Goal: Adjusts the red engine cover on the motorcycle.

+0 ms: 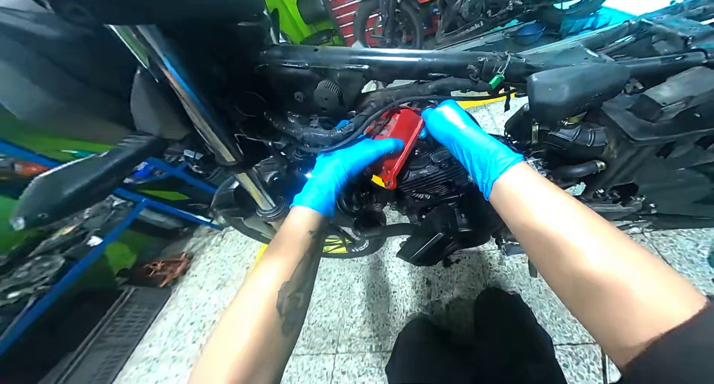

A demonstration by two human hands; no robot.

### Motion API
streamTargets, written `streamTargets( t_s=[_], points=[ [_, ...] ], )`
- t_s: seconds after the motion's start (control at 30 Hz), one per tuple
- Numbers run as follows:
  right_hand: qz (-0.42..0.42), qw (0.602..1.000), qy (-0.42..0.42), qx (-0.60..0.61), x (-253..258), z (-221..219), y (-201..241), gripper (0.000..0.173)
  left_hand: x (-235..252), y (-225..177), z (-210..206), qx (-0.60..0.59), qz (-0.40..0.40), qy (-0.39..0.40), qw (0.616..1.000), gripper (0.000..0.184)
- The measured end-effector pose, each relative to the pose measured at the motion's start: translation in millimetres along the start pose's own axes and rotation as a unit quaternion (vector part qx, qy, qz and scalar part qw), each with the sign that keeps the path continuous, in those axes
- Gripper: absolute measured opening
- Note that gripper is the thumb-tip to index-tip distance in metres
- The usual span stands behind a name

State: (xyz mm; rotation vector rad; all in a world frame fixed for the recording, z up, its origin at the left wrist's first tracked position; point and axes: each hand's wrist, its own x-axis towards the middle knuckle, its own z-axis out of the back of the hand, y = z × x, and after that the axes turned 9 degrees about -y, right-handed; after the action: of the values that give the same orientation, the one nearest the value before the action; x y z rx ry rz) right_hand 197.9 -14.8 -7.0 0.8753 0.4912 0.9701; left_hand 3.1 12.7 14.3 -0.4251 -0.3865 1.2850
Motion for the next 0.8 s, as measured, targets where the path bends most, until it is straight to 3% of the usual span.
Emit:
streamTargets(
  t_s=[0.2, 0.37, 0.47, 0.63, 0.8],
  points=[
    [0.001, 0.999, -0.03, 0.01, -14, -3, -4, 0.049, -13, -3, -9, -0.024, -0.053, -0.092, 0.994, 0.053],
    [-0.013, 0.999, -0.024, 0.031, -2, -6, -2, 0.04, -8, -4, -5, -0.054, -0.048, -0.034, 0.997, 0.05],
    [0.005, 0.999, -0.028, 0.032, -7, -9, -3, 0.043, -7, 2, 0, -0.041, -0.039, -0.002, 0.998, 0.056],
    [0.004, 1.0, -0.017, 0.001, -9, 1, -3, 0.042, -13, -4, -5, 0.037, 0.0, -0.036, 0.999, 0.07],
    [0.0, 0.999, -0.029, 0.034, -25, -15, 5, 0.042, 6, 12, -1, -0.116, -0.057, -0.035, 0.991, 0.057]
  ],
)
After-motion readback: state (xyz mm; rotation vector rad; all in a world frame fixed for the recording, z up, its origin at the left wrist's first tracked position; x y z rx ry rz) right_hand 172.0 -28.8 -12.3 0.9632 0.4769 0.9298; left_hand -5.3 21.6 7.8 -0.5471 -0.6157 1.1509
